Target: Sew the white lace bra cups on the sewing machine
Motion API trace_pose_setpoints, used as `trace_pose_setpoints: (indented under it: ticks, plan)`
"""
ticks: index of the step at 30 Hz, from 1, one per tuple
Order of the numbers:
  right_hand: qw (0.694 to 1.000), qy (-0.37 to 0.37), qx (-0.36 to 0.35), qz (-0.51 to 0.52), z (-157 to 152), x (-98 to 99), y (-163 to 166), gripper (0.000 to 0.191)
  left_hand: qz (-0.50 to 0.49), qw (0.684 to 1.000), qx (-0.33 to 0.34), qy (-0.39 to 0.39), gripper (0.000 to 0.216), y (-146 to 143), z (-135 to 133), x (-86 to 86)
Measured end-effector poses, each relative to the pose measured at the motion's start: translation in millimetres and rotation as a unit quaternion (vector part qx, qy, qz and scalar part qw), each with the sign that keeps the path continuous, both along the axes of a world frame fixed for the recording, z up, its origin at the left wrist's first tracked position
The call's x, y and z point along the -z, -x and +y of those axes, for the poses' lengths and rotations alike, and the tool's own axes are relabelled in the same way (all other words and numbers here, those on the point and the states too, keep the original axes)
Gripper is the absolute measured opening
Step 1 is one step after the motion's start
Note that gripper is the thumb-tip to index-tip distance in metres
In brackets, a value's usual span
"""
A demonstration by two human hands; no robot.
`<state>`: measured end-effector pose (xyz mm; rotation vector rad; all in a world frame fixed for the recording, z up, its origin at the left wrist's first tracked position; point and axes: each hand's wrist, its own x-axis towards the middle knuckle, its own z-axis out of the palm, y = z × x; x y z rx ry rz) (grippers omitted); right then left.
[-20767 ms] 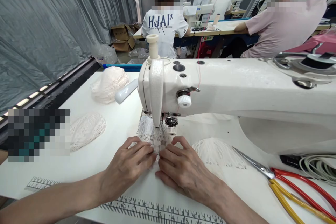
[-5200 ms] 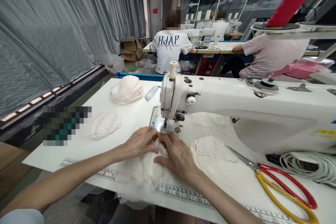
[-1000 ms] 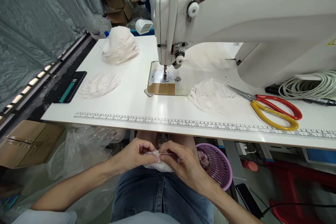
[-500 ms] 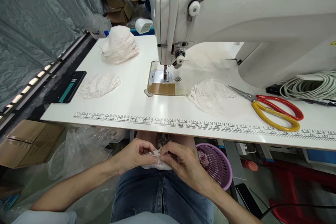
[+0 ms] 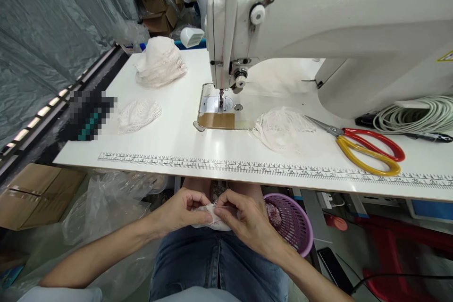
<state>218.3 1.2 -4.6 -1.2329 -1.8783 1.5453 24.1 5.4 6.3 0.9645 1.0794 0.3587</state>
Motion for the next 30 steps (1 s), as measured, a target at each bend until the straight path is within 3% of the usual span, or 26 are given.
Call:
trace_pose_setpoints:
  ticks: [5,9,12,15,17,21,26,30]
  plan:
    - [1.000,0.006,0.017,0.020,-2.3,-3.6,0.5,0.020,0.044,0.995,0.002,-0.085,0.020,-2.3,-3.2,-7.1]
    - [0.999,0.018,-0.011,0.037,5.1,-25.5,6.5,0.021,0.098,0.973,0.091,-0.188,0.019,11.1,11.3,-42.3]
    - [0.999,-0.020,-0.017,0.026,28.9,-44.5,16.5,0.029,0.166,0.933,0.165,-0.273,0.020,22.6,50.9,-74.4]
    - [0.989,-0.137,0.017,-0.046,69.2,-50.3,22.4,0.029,0.203,0.890,0.227,-0.339,0.020,22.3,115.4,-89.8]
    - [0.962,-0.234,0.041,-0.132,99.1,-46.9,18.4,0.029,0.243,0.861,0.270,-0.356,0.014,14.3,162.6,-88.8]
    - [0.895,-0.379,0.068,-0.225,140.3,-37.7,-6.2,0.025,0.260,0.851,0.274,-0.364,0.013,-7.3,225.4,-73.7]
    - [0.788,-0.574,-0.063,-0.214,163.0,-39.7,-24.7,0.034,0.249,0.852,0.297,-0.352,0.012,-17.2,235.8,-64.4]
    - [0.755,-0.611,-0.128,-0.199,176.9,-37.6,-24.6,0.030,0.248,0.849,0.306,-0.352,0.013,-18.8,236.2,-64.0]
